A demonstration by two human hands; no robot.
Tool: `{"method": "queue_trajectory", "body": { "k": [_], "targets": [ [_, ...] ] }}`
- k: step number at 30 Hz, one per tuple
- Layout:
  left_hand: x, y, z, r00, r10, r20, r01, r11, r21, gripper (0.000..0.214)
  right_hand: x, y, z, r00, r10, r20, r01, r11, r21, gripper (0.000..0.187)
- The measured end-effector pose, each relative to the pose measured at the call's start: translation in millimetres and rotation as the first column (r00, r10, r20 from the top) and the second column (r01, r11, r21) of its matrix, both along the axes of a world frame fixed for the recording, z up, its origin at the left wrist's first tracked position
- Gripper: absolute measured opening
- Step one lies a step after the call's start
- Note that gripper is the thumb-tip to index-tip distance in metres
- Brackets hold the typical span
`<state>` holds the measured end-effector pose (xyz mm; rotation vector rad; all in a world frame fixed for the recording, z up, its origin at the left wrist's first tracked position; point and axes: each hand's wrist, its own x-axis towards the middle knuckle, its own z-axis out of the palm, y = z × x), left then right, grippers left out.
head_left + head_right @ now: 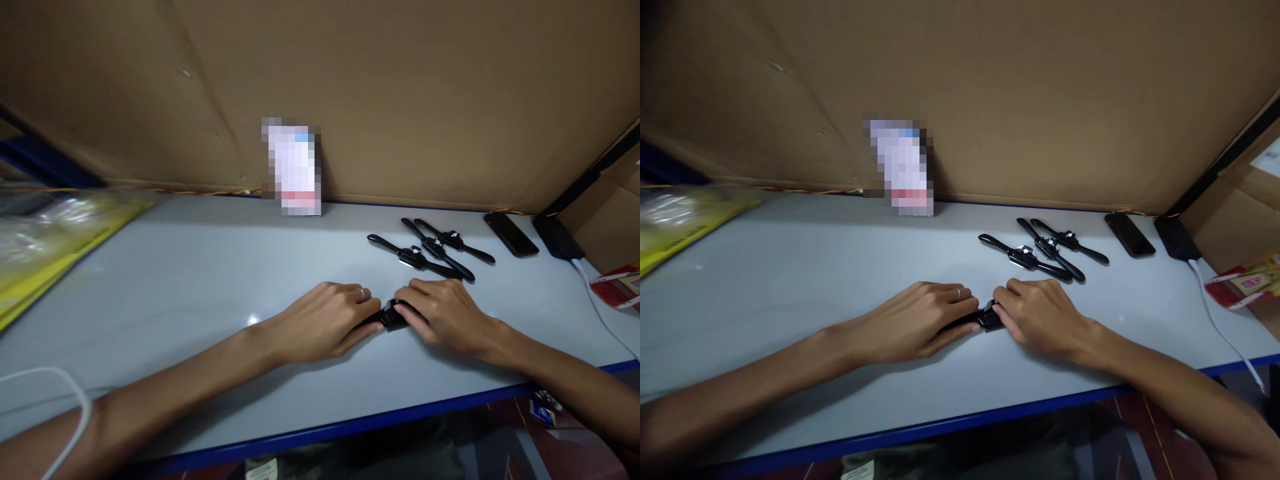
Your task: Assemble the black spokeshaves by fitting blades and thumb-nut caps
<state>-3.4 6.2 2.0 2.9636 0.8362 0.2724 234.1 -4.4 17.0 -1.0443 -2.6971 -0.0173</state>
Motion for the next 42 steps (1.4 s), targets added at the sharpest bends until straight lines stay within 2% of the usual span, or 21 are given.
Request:
{"method": "queue_trajectory", "body": {
  "k": [7,11,15,22,30,36,42],
  "targets": [
    [0.4,-0.5,2.7,1.000,-0.010,0.002,0.010,1.000,-0.016,0.036,3.0,0.0,3.4,0.982,0.185,-0.031,-0.187,0.981,-0.052,0.029],
    [0.2,-0.6,2.2,1.000,-0.003,-0.011,0.003,1.000,-0.019,0.035,3.4,-0.8,5.1,0.990,0.134,-0.042,-0.136,0.990,-0.046,0.030],
    [0.2,-0.3,1.7,1.000,-0.005,-0.022,0.005,1.000,-0.018,0.034,3.9,0.8,4.1,0.999,0.050,-0.011,-0.050,0.999,0.010,0.032],
    [0.6,-0.6,2.7,0.999,0.004,-0.032,-0.005,1.000,-0.014,0.035,1.1,-0.3,3.7,0.999,-0.023,0.024,0.020,0.995,0.102,0.034],
    [0.7,-0.6,2.3,1.000,-0.003,-0.025,0.003,1.000,-0.014,0.034,2.4,-0.2,4.4,0.997,0.070,0.037,-0.069,0.997,-0.027,0.024],
    [0.6,-0.7,3.3,1.000,0.000,-0.017,0.000,1.000,-0.021,0.035,2.9,-1.1,4.6,0.981,0.195,0.014,-0.195,0.981,-0.009,0.031],
    [0.8,-0.3,2.9,1.000,-0.006,0.001,0.006,1.000,-0.019,0.036,4.6,0.9,3.9,0.994,0.111,0.002,-0.111,0.993,0.042,0.035]
  ]
}}
